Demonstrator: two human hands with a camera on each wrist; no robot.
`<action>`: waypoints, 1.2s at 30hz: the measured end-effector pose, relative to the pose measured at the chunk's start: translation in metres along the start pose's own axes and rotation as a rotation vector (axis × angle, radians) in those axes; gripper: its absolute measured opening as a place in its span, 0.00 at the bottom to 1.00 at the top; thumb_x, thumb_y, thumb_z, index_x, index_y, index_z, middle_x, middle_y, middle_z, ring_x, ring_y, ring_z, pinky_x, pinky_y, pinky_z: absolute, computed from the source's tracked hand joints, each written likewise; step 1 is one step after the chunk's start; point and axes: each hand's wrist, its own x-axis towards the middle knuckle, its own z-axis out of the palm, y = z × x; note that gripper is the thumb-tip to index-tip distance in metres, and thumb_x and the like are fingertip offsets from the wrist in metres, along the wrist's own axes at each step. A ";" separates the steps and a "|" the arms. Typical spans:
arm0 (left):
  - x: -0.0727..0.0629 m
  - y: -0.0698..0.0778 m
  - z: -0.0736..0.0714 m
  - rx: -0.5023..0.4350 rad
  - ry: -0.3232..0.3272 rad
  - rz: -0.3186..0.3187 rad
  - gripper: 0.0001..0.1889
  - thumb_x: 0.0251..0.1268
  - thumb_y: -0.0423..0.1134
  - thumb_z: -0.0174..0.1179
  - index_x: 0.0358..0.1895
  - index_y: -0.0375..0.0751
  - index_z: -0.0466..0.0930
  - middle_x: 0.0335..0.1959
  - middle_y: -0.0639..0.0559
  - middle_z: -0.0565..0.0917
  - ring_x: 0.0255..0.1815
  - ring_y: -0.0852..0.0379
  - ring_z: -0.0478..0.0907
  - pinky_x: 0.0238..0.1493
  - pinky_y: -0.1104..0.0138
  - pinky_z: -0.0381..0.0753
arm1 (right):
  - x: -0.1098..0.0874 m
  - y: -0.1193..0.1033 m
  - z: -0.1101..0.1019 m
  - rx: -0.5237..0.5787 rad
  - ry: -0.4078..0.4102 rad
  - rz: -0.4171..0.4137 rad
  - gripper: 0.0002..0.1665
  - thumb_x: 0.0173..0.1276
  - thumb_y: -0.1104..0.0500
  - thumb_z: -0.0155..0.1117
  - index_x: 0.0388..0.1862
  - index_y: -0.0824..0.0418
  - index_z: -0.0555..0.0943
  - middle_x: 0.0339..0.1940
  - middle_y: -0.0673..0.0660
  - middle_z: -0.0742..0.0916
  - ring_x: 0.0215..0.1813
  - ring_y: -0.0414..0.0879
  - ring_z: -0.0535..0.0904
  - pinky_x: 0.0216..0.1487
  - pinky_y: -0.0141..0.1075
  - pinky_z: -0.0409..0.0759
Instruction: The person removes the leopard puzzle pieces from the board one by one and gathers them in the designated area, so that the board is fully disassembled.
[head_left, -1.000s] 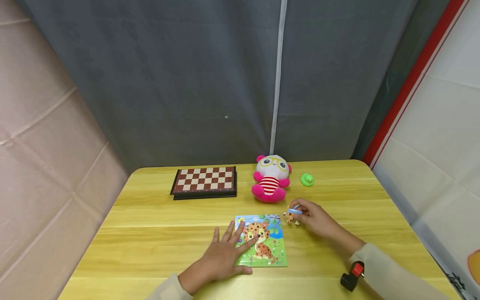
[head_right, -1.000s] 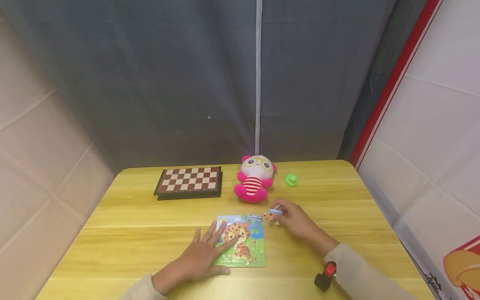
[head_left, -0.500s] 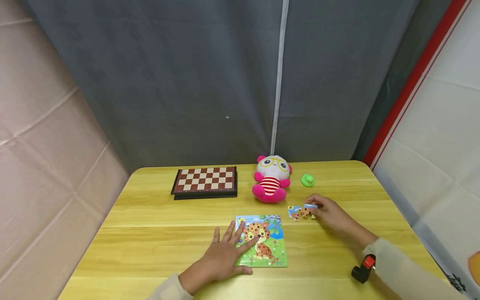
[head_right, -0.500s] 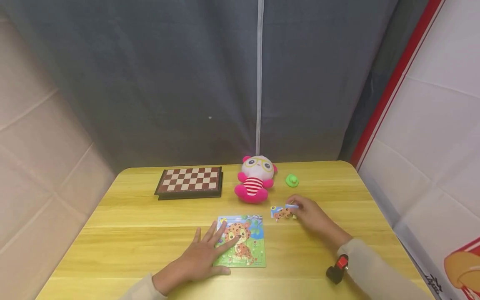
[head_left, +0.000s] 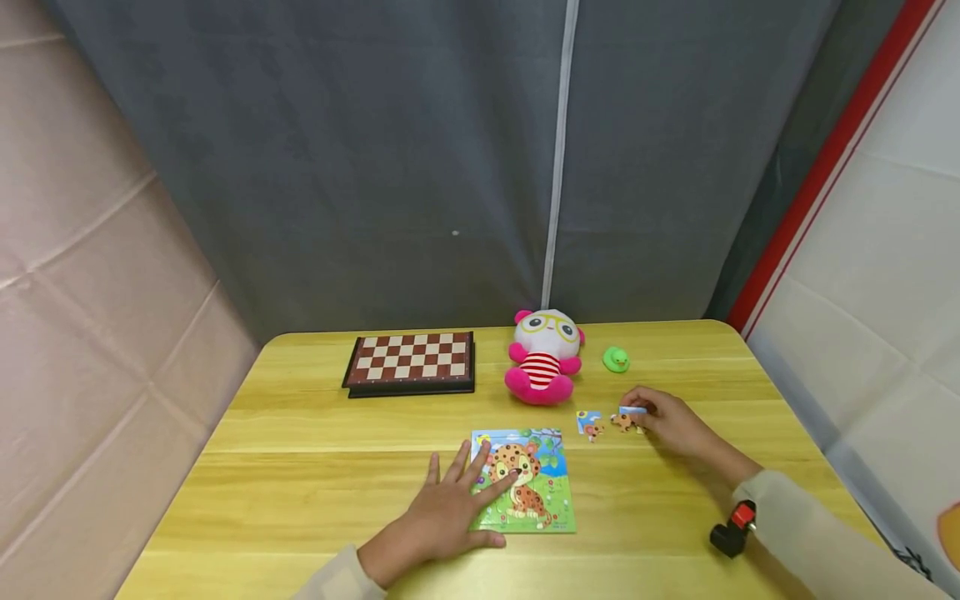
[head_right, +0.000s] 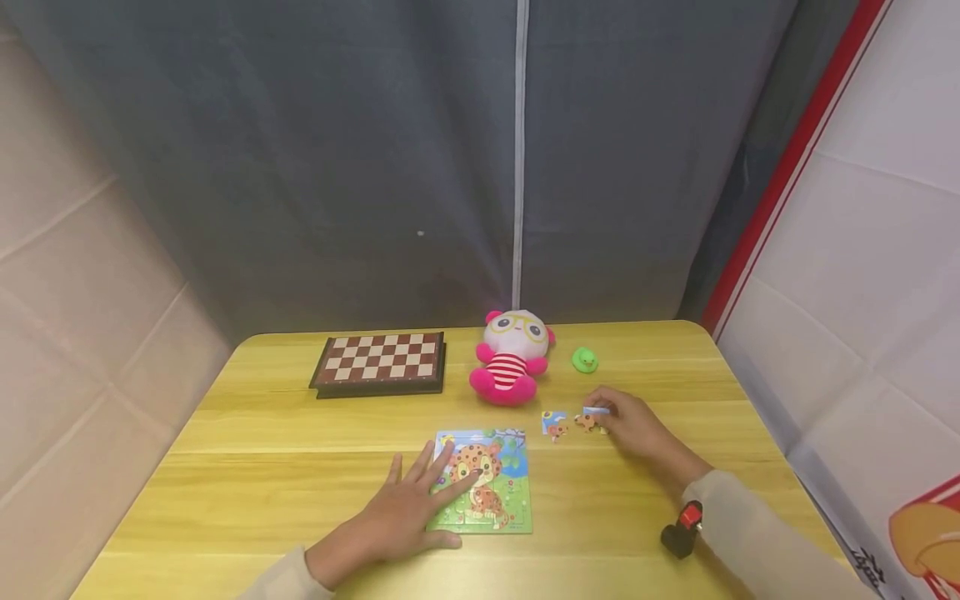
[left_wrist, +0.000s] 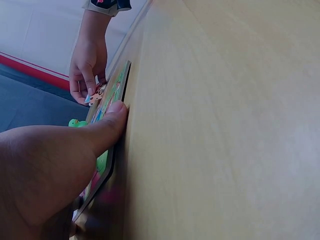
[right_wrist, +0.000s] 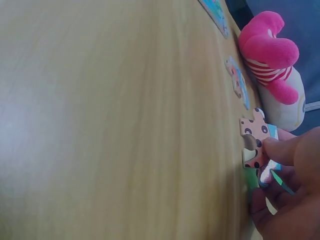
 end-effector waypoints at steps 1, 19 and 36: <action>0.000 0.000 0.000 -0.001 -0.001 -0.001 0.45 0.62 0.80 0.45 0.82 0.77 0.46 0.86 0.43 0.38 0.84 0.32 0.36 0.71 0.24 0.45 | 0.000 0.001 0.001 -0.004 0.005 -0.011 0.08 0.74 0.68 0.63 0.50 0.64 0.83 0.45 0.58 0.87 0.42 0.41 0.78 0.42 0.33 0.78; 0.001 0.000 0.001 0.006 -0.002 -0.003 0.45 0.62 0.80 0.44 0.82 0.77 0.45 0.86 0.43 0.38 0.84 0.32 0.35 0.72 0.24 0.44 | -0.002 0.005 0.007 -0.097 0.040 -0.037 0.10 0.73 0.69 0.64 0.51 0.64 0.86 0.44 0.55 0.85 0.45 0.44 0.78 0.45 0.32 0.79; 0.002 -0.001 0.003 0.004 -0.003 -0.007 0.45 0.62 0.80 0.44 0.82 0.78 0.44 0.86 0.44 0.36 0.84 0.32 0.34 0.72 0.24 0.43 | -0.002 0.008 0.011 -0.112 0.045 -0.003 0.11 0.73 0.69 0.65 0.51 0.63 0.86 0.44 0.54 0.85 0.46 0.47 0.78 0.48 0.34 0.79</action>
